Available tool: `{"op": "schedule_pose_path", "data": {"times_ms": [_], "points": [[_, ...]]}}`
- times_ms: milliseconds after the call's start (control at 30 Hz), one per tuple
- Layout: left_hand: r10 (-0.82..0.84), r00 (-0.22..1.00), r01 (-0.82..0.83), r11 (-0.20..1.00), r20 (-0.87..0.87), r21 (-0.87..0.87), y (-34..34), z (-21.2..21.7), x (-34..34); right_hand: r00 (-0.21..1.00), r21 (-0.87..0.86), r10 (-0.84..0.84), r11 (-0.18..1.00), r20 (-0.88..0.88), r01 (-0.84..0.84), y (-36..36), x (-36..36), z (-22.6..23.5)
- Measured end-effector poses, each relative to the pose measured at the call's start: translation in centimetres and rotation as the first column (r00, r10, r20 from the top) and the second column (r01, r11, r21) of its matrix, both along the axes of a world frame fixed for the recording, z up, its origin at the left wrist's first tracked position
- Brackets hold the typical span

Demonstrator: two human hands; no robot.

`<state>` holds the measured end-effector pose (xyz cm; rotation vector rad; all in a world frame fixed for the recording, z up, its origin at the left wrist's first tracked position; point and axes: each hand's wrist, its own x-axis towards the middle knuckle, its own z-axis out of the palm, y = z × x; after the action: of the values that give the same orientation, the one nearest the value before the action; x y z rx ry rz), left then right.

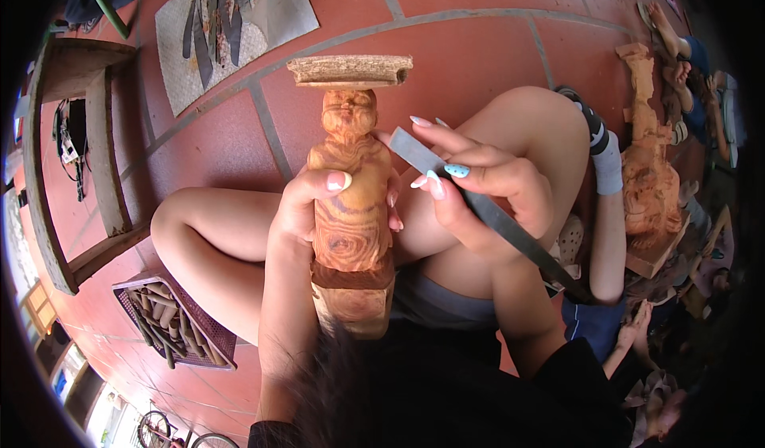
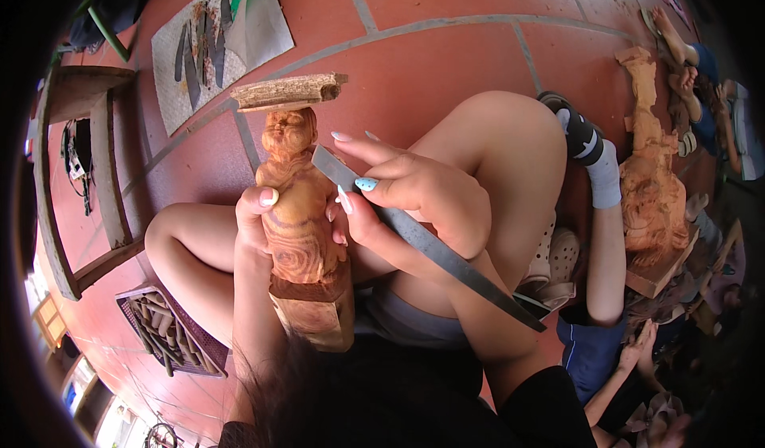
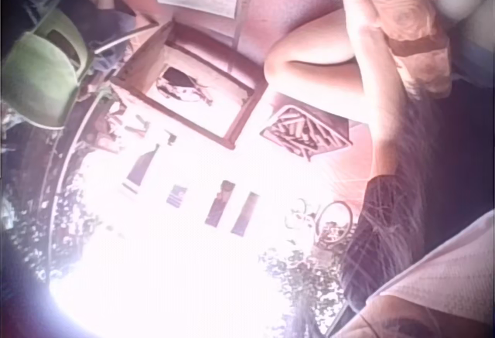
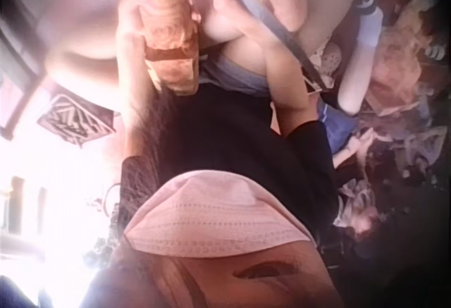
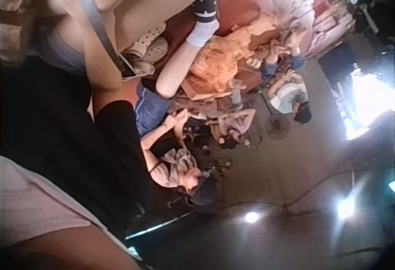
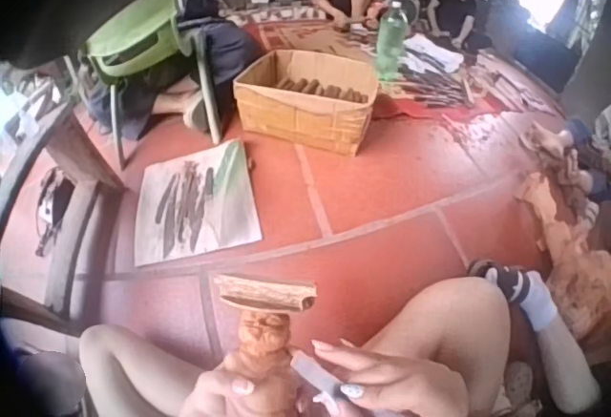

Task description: The person sits on the floor and carves a wooden figurine using a chisel. They hold the wood in their left hand and use the chisel in their right hand to shape the piece, rotating it to access different sides.

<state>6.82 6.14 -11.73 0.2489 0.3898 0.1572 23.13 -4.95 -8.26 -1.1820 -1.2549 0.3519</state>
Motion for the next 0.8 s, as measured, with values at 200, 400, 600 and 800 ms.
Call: {"op": "schedule_pose_path", "data": {"times_ms": [200,400,600,800], "points": [[0.097,0.992,-0.089,0.991,0.081,-0.096,-0.3,-1.4,-0.4,0.968,0.017,-0.174,0.985,0.181,0.174,1.0,-1.1,-0.5],[0.117,0.982,-0.087,0.977,0.147,-0.193,-1.5,-2.2,-0.4,0.935,0.007,-0.264,0.963,0.236,0.27,1.7,-2.0,-0.2],[0.047,0.997,-0.043,0.997,0.055,-0.063,-1.5,-2.7,-1.0,0.918,-0.073,-0.287,0.945,0.274,0.318,1.8,-3.1,-0.7],[0.072,0.994,-0.069,0.996,0.08,-0.049,-1.3,-3.2,-0.7,0.936,-0.235,-0.209,0.931,0.284,0.279,0.3,-4.2,-1.1]]}}
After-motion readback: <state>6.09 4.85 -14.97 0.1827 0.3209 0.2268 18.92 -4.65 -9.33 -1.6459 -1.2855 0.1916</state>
